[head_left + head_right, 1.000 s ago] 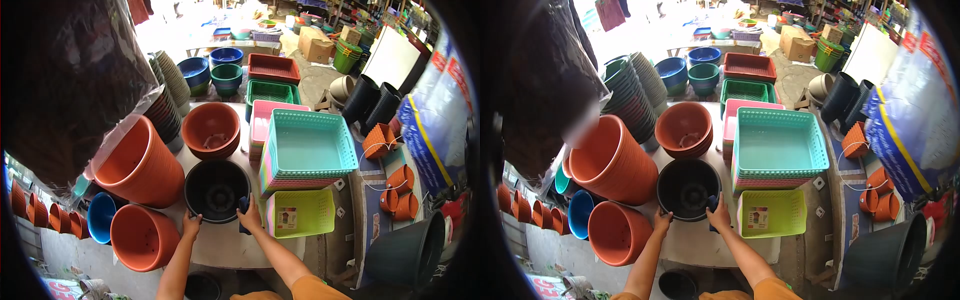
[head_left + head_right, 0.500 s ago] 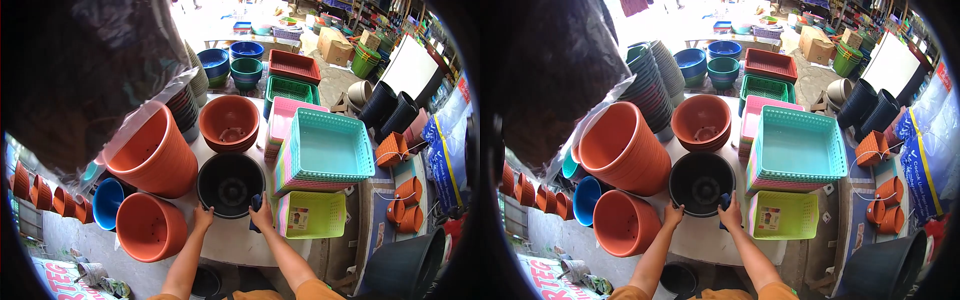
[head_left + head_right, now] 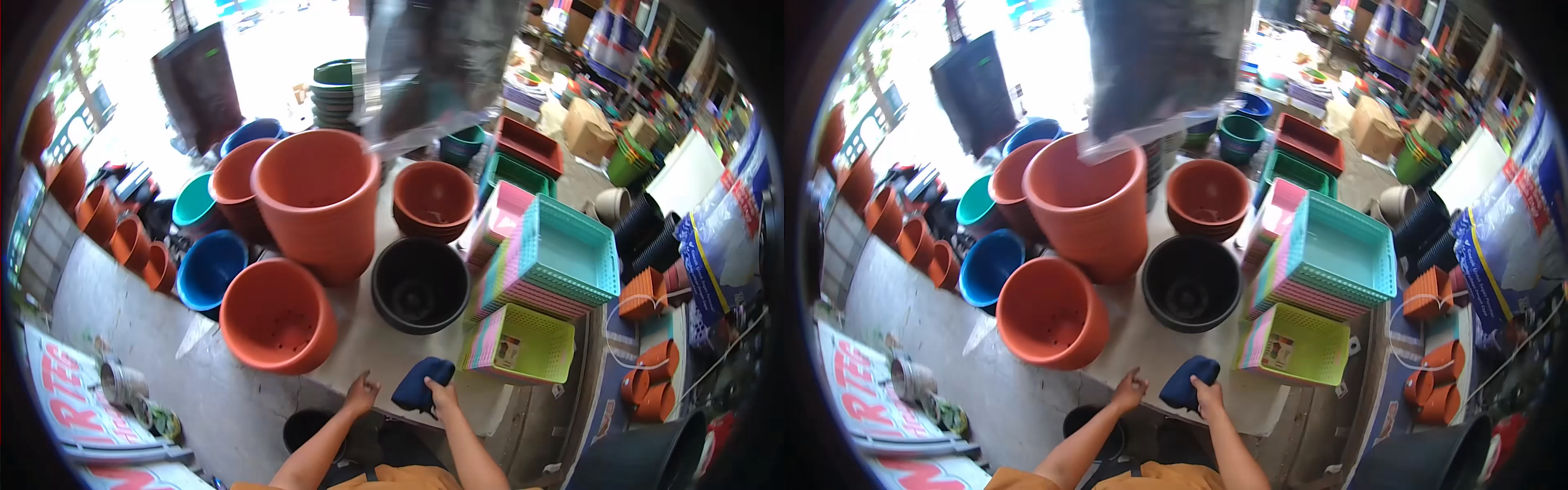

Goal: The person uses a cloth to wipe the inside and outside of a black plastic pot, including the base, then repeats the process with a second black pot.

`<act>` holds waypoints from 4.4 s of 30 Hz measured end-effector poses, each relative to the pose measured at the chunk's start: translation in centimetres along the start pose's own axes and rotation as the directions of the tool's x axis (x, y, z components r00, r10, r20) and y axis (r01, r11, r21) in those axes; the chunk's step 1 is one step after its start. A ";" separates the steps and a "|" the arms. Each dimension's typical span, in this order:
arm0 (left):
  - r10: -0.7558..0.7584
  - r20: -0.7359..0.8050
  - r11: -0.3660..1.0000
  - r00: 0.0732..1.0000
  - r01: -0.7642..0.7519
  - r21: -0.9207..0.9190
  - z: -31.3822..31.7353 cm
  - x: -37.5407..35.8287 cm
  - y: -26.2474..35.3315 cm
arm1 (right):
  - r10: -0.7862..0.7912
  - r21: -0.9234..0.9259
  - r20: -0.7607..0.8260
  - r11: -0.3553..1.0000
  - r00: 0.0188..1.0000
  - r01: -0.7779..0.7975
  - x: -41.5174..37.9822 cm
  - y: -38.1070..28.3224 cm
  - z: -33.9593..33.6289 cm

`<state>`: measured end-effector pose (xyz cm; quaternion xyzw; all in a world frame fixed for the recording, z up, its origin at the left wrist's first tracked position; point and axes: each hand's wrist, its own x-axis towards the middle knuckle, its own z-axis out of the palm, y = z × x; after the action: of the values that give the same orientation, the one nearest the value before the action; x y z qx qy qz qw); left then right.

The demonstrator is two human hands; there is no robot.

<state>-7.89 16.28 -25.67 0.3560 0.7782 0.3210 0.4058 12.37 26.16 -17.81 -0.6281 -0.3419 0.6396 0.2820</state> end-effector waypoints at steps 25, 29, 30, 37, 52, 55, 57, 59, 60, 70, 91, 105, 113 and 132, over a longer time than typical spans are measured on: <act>-0.801 -0.265 0.581 0.537 0.588 -0.563 -0.1 -30.0 -44.8 | 0.300 -0.889 0.458 0.176 0.837 0.423 -3.1 37.6 18.6; -0.805 -0.282 0.582 0.523 0.597 -0.552 3.8 -26.8 -49.0 | 0.231 -0.879 0.469 0.029 0.852 0.476 0.2 40.6 21.9; -0.809 -0.290 0.581 0.511 0.624 -0.522 4.6 -26.2 -49.8 | 0.191 -0.872 0.482 0.004 0.855 0.490 1.8 42.1 22.1; -0.884 -0.226 0.445 0.409 0.588 -0.676 5.6 -22.5 -51.2 | 0.165 -0.895 0.440 -0.002 0.883 0.447 5.6 45.5 23.2; -0.922 -0.184 0.359 0.342 0.574 -0.736 7.4 -21.2 -55.1 | 0.230 -0.919 0.385 0.184 0.894 0.348 8.9 48.0 22.1; -0.937 -0.145 0.329 0.319 0.657 -0.679 5.5 -21.0 -53.2 | 0.241 -0.936 0.346 0.157 0.907 0.315 7.9 46.9 22.5; -0.938 -0.199 0.346 0.285 0.711 -0.612 4.6 -20.6 -52.3 | 0.247 -0.933 0.352 0.169 0.903 0.317 8.7 47.7 21.9; -0.937 -0.197 0.348 0.289 0.709 -0.613 4.2 -20.5 -51.9 | 0.253 -0.929 0.361 0.184 0.898 0.321 9.7 48.5 21.1; -0.936 -0.195 0.348 0.292 0.708 -0.614 4.3 -20.6 -52.0 | 0.242 -0.926 0.370 0.178 0.897 0.334 9.9 48.7 21.0; -0.875 -0.396 0.482 0.279 0.584 -0.653 6.1 -20.5 -52.1 | 0.091 -0.908 0.403 0.168 0.911 0.384 6.0 47.2 22.5; -0.684 -0.359 0.340 0.635 -0.157 -0.927 -7.1 -27.7 -31.6 | 0.389 -0.753 0.277 0.656 0.879 -0.053 -3.8 32.6 11.6; -0.073 -0.411 0.418 0.909 -0.346 -0.840 -14.9 -33.6 -7.5 | 0.029 0.177 0.186 0.982 0.982 -0.062 -24.5 12.8 7.4; 0.237 -0.275 0.509 0.932 -0.360 -0.782 -11.1 -35.2 4.0 | -0.526 -0.333 -0.006 0.803 0.850 0.495 -16.5 17.3 12.2; 0.331 -0.339 0.462 0.880 -0.465 -0.756 -12.2 -30.5 10.2 | 0.118 -0.536 0.789 -0.350 0.603 0.769 -17.6 -0.1 1.4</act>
<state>-2.64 -5.62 0.34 0.2740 0.4601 0.7544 0.3796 11.83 12.18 -7.01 -0.2154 -0.9396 0.1467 -0.2217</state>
